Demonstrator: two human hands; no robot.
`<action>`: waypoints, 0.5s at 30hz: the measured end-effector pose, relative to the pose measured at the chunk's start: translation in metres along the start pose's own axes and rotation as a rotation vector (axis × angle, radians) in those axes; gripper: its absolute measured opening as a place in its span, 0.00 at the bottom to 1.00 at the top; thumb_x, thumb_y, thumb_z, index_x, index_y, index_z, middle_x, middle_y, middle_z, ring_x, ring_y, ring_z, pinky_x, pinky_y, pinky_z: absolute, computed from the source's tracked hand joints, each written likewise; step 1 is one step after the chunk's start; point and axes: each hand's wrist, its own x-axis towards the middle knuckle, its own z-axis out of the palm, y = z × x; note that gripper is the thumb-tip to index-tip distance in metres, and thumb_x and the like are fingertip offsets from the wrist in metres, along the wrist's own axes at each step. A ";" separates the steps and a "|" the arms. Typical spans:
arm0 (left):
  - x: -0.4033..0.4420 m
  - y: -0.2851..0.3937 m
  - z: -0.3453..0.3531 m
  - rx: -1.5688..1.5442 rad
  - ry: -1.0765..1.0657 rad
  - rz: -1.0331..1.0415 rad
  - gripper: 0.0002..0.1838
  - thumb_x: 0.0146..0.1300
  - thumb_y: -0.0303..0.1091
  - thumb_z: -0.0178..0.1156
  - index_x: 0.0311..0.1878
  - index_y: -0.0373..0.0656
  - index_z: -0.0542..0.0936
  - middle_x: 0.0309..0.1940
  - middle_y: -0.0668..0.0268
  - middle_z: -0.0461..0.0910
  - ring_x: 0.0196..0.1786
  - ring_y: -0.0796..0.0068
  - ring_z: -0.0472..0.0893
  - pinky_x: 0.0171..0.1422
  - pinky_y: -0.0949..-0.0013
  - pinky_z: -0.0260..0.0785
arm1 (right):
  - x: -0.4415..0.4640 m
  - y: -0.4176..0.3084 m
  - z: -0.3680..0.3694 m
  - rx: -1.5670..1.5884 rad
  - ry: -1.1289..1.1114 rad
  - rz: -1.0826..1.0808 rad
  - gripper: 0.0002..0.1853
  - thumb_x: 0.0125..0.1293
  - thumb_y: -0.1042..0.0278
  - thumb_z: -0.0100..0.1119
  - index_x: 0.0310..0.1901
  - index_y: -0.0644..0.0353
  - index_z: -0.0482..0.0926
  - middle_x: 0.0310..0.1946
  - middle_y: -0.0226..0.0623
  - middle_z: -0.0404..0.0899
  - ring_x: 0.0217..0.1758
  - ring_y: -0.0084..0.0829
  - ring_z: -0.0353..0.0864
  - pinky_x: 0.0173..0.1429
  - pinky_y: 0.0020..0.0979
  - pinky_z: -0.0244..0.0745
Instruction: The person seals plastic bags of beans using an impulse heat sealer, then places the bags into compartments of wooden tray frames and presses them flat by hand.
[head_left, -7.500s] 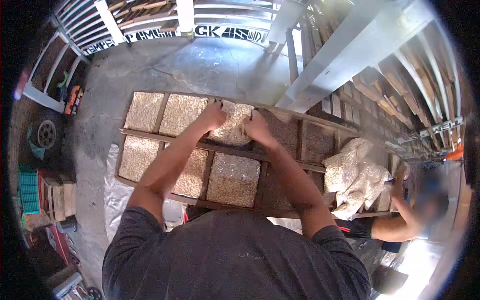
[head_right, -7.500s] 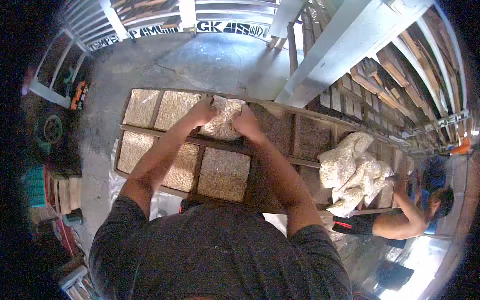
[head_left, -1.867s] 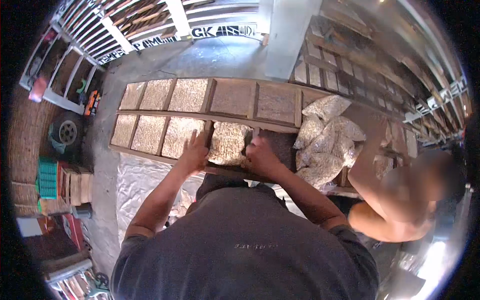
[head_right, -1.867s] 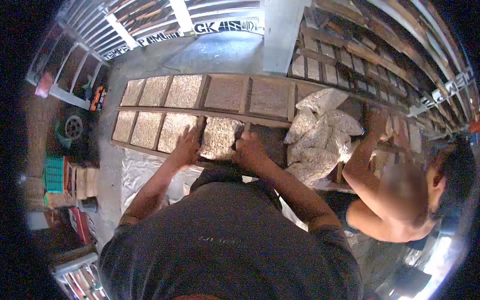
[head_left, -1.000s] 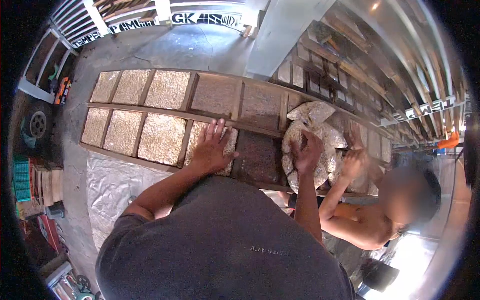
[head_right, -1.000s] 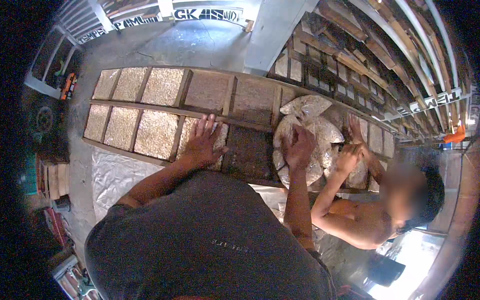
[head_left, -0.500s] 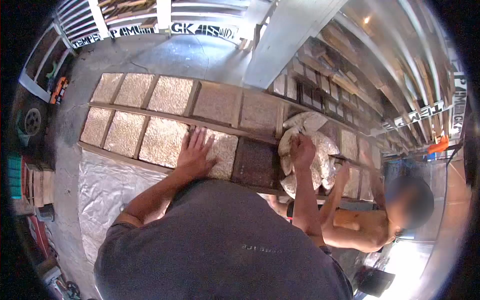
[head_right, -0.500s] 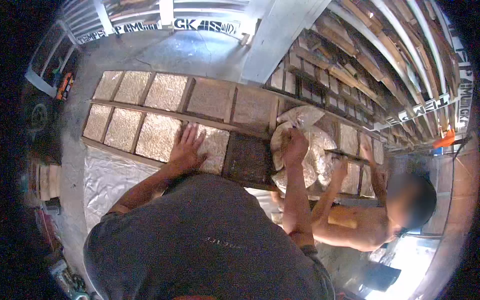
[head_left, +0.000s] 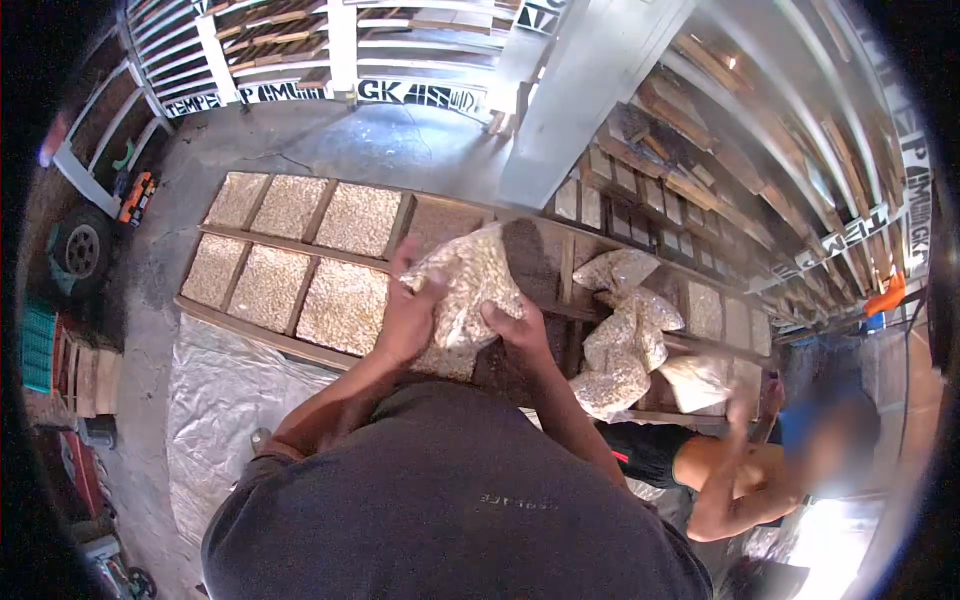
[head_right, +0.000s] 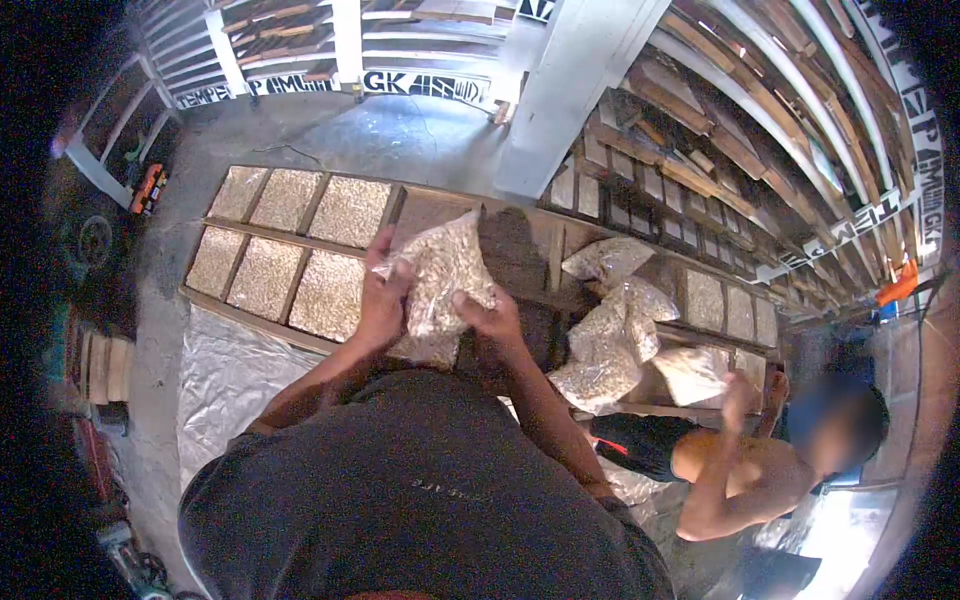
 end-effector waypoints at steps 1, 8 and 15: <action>0.006 -0.013 -0.022 0.343 -0.027 0.206 0.36 0.73 0.37 0.67 0.76 0.35 0.61 0.65 0.49 0.75 0.63 0.59 0.78 0.68 0.56 0.74 | -0.005 -0.006 0.009 0.178 0.060 0.070 0.27 0.72 0.62 0.70 0.66 0.66 0.75 0.52 0.39 0.84 0.52 0.33 0.84 0.60 0.37 0.79; 0.010 -0.045 -0.055 0.908 -0.431 0.210 0.32 0.73 0.37 0.64 0.77 0.42 0.69 0.63 0.53 0.79 0.62 0.64 0.79 0.70 0.60 0.71 | 0.015 0.013 -0.023 -0.105 0.042 0.025 0.23 0.75 0.61 0.67 0.65 0.65 0.77 0.56 0.41 0.84 0.56 0.36 0.85 0.59 0.40 0.80; 0.011 -0.051 -0.050 -0.372 -0.280 -0.423 0.47 0.76 0.66 0.54 0.81 0.34 0.60 0.78 0.48 0.67 0.78 0.52 0.69 0.80 0.56 0.64 | 0.019 -0.005 -0.004 0.146 0.007 0.108 0.21 0.79 0.63 0.62 0.66 0.63 0.74 0.56 0.36 0.83 0.56 0.29 0.82 0.64 0.36 0.79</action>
